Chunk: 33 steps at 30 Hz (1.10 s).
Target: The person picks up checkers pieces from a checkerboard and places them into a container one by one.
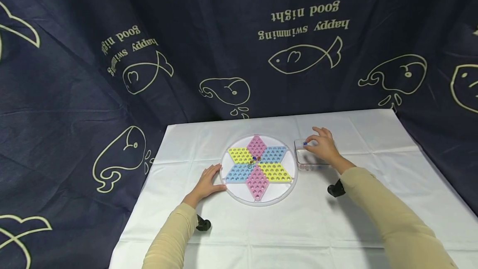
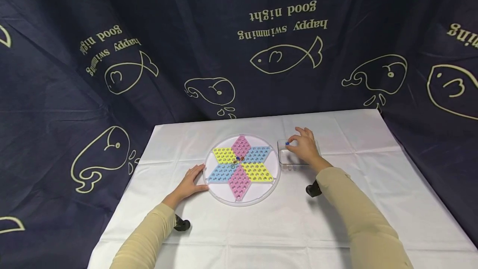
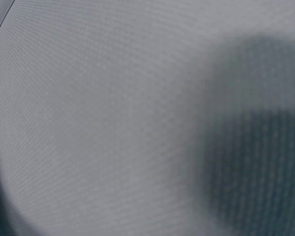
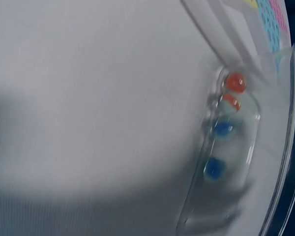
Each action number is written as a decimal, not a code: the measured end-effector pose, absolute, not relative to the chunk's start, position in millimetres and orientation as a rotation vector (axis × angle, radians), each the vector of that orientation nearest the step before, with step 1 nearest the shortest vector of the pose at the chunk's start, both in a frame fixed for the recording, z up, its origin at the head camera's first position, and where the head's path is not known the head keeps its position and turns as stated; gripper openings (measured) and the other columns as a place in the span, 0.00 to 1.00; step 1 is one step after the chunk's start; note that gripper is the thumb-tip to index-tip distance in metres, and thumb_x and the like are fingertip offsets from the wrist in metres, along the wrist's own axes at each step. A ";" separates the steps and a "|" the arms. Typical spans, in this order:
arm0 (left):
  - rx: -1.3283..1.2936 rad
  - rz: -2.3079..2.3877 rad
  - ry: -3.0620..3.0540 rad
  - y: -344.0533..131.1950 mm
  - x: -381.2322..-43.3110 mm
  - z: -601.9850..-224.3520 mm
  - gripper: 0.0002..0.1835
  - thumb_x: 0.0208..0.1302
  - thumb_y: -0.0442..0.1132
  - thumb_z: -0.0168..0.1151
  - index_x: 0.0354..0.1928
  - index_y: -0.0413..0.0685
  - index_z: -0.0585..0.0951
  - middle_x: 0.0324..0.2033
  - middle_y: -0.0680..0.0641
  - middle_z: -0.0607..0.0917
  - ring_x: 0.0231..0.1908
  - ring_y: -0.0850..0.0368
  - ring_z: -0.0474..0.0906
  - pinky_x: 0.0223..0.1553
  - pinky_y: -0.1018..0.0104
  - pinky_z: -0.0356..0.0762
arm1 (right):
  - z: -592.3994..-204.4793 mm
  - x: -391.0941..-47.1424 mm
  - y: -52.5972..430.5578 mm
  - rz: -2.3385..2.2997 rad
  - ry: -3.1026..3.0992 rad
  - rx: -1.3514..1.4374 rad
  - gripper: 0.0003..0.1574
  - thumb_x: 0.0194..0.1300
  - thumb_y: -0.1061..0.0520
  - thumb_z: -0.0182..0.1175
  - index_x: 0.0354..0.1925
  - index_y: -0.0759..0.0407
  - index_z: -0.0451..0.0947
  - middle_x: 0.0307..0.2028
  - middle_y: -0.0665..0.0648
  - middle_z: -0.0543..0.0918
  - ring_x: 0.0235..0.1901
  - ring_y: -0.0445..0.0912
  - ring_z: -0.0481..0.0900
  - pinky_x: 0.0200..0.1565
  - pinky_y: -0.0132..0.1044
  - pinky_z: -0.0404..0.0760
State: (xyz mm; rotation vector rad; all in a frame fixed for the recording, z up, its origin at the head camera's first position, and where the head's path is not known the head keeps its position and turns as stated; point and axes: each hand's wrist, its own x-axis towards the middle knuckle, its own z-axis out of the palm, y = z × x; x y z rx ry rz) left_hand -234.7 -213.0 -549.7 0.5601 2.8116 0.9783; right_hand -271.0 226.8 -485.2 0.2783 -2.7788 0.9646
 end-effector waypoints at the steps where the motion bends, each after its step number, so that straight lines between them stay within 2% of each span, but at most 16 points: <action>1: 0.561 0.977 2.811 -213.1 -234.7 -549.8 0.47 0.47 0.52 0.70 0.67 0.41 0.60 0.65 0.39 0.63 0.68 0.40 0.50 0.70 0.48 0.38 | -485.6 -270.6 229.1 0.957 -2.784 0.275 0.13 0.53 0.56 0.64 0.33 0.66 0.79 0.62 0.74 0.59 0.64 0.71 0.45 0.63 0.67 0.43; 9: 0.576 0.967 2.816 -214.4 -236.0 -551.6 0.47 0.47 0.54 0.69 0.66 0.41 0.61 0.65 0.39 0.63 0.67 0.39 0.51 0.69 0.47 0.40 | -491.7 -267.9 244.3 0.926 -2.803 0.257 0.12 0.52 0.57 0.64 0.32 0.66 0.78 0.61 0.76 0.58 0.62 0.74 0.46 0.64 0.65 0.43; 33: 0.556 0.968 2.819 -213.5 -237.3 -553.5 0.47 0.47 0.51 0.70 0.66 0.41 0.61 0.65 0.39 0.63 0.67 0.40 0.50 0.70 0.48 0.38 | -502.8 -263.3 261.1 0.864 -2.838 0.220 0.13 0.53 0.56 0.63 0.31 0.66 0.78 0.60 0.77 0.60 0.61 0.75 0.48 0.62 0.66 0.45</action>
